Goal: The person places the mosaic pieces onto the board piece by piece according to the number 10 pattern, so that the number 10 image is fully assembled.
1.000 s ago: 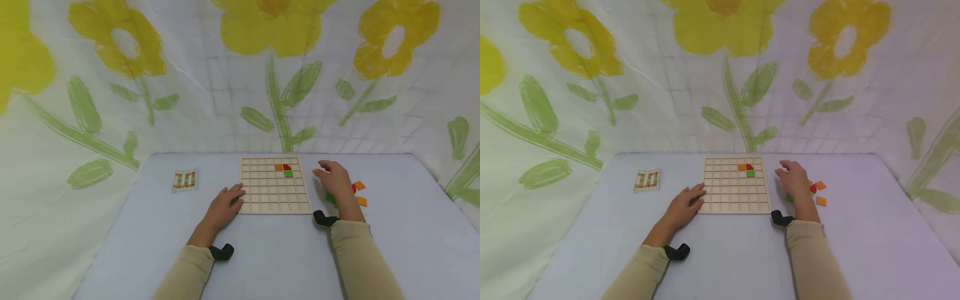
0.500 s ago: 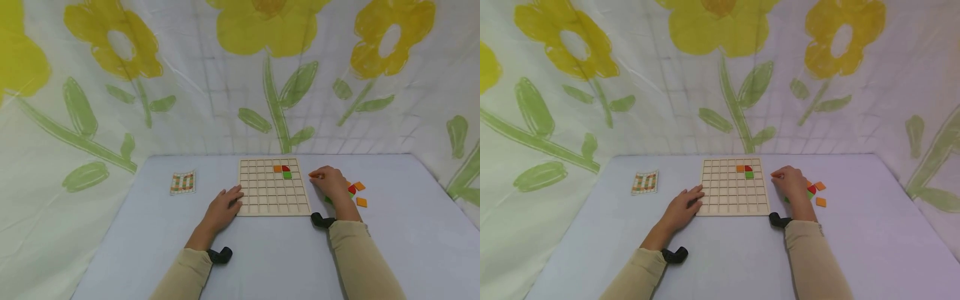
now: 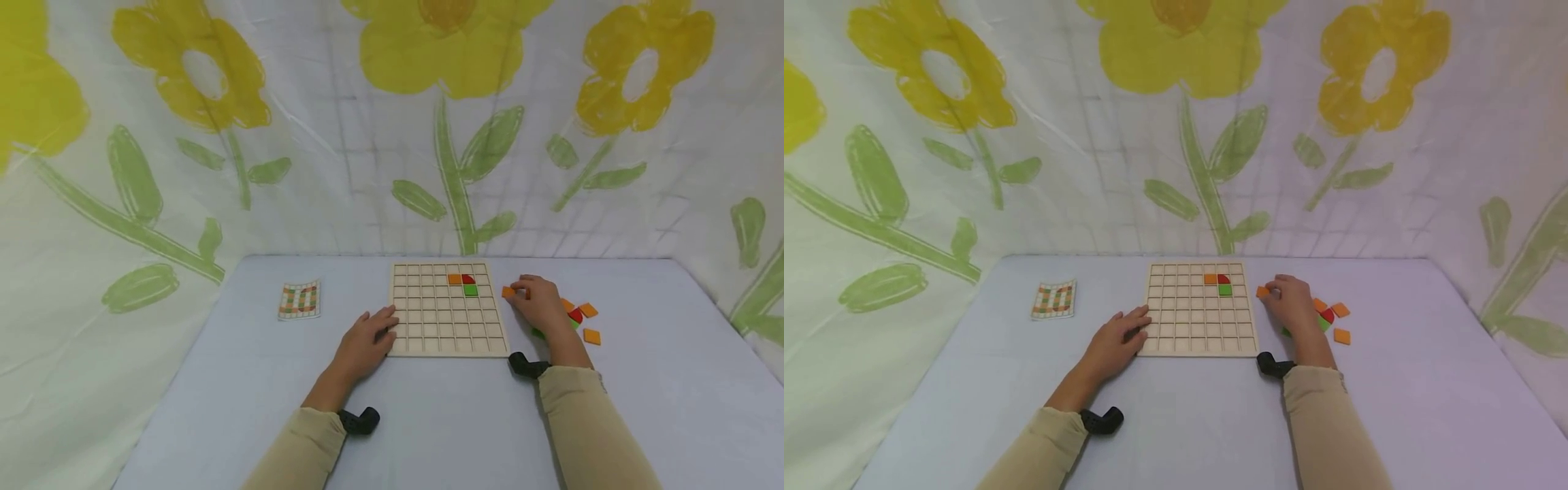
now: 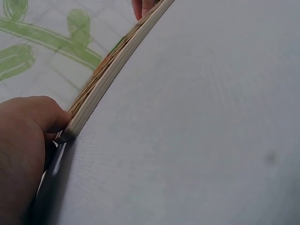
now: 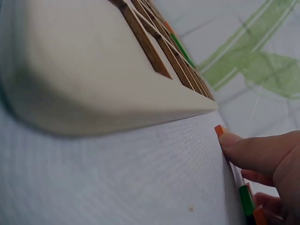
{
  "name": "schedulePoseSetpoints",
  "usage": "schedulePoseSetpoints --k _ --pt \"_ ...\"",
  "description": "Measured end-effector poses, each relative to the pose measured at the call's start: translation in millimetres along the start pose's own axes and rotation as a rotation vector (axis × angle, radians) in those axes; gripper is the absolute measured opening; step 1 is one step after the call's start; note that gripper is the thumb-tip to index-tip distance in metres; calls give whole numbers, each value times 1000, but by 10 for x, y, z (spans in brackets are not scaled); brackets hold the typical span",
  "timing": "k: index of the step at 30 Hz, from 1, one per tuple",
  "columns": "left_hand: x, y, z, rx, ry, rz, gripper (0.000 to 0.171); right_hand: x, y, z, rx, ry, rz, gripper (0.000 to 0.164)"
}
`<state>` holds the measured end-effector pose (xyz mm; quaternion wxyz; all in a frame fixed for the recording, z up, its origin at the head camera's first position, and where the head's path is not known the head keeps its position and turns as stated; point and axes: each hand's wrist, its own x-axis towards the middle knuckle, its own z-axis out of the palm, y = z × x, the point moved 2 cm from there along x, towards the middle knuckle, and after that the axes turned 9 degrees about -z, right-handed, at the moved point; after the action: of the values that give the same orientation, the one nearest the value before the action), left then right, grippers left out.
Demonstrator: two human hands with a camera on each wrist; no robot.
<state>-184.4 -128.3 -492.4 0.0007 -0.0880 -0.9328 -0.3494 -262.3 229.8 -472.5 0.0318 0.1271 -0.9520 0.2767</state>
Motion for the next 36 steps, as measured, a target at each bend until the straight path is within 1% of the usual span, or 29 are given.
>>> schedulePoseSetpoints --k 4,7,10,13,17,20,22,27,32,36 --pt "-10 7 -10 -1 2 2 35 2 -23 5 3 14 -6 37" --pt "-10 4 -9 9 5 8 35 8 -79 0 30 4 -19 38" --pt "-5 11 -9 10 5 7 35 14 -184 -18 66 -27 -67 38" --pt "2 0 8 9 7 7 35 30 -318 -12 92 -57 -137 36" --pt "-2 -6 19 20 10 15 36 58 -424 75 86 -110 -209 33" --pt "-10 8 5 31 13 22 36 70 -455 138 78 -158 -210 34" --pt "-11 16 0 31 15 26 36 65 -469 155 76 -167 -193 35" --pt "-12 9 10 39 19 25 36 41 -484 167 84 -126 -167 31" --pt "-7 3 20 49 28 21 35 23 -478 195 93 -115 -125 29" --pt "-6 11 23 64 49 29 36 25 -489 204 89 -98 -135 27"
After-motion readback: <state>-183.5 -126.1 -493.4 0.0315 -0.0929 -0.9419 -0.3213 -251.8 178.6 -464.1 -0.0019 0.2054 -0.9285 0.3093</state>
